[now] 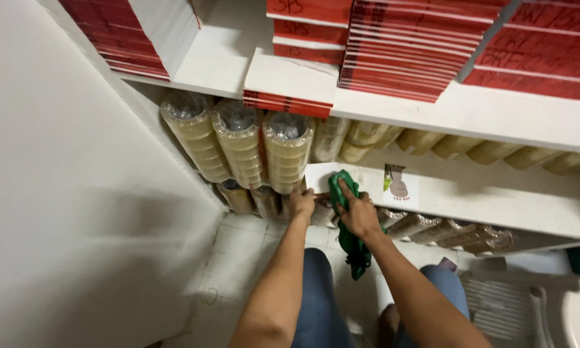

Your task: The person wipes white shelves with a green cloth, moving stacks of red-and-white boxes and rolls of tape aside to reach the surfaces. They then wipe several rolls of tape on the floor with the same cloth.

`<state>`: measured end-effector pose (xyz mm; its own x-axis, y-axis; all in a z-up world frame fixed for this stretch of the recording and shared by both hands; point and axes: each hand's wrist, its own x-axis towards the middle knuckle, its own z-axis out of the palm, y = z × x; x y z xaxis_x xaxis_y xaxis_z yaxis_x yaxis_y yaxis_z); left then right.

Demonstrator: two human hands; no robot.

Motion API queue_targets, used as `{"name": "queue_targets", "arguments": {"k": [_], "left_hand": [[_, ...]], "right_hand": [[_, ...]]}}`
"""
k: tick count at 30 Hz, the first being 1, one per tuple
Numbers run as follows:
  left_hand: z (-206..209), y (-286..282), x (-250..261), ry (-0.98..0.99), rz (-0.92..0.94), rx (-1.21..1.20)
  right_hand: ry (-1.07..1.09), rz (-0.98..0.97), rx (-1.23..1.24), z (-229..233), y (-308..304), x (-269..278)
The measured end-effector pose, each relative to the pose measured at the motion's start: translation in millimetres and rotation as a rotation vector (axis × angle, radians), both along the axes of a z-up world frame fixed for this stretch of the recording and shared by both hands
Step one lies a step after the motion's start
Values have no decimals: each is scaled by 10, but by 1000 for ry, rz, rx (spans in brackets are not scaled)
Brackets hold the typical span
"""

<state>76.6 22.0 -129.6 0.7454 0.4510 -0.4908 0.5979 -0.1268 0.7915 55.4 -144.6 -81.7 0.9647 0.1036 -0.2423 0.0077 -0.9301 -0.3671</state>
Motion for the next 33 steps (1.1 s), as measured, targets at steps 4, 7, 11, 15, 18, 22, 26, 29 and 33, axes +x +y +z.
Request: {"name": "queue_targets", "arguments": {"k": [4, 7, 11, 15, 18, 22, 26, 29, 33], "left_hand": [[91, -101, -93, 33, 4, -33], [171, -160, -263, 39, 60, -40], [252, -279, -343, -277, 237, -134], [417, -392, -593, -466, 248, -115], [518, -568, -629, -529, 216, -69], [667, -671, -719, -568, 213, -104], [886, -745, -794, -623, 193, -96], [1001, -726, -740, -639, 182, -22], [1132, -829, -803, -679, 84, -3]], "right_hand": [[19, -66, 91, 141, -45, -50], [4, -116, 162, 186, -124, -79], [-89, -155, 209, 299, -179, -24], [-189, -49, 164, 374, -165, -155], [-281, 161, 133, 404, -95, -262], [-365, 71, 86, 605, -212, -256], [-451, -6, 87, 696, -314, -453], [-526, 95, 91, 718, -256, -661], [-428, -18, 187, 898, -431, -649]]}}
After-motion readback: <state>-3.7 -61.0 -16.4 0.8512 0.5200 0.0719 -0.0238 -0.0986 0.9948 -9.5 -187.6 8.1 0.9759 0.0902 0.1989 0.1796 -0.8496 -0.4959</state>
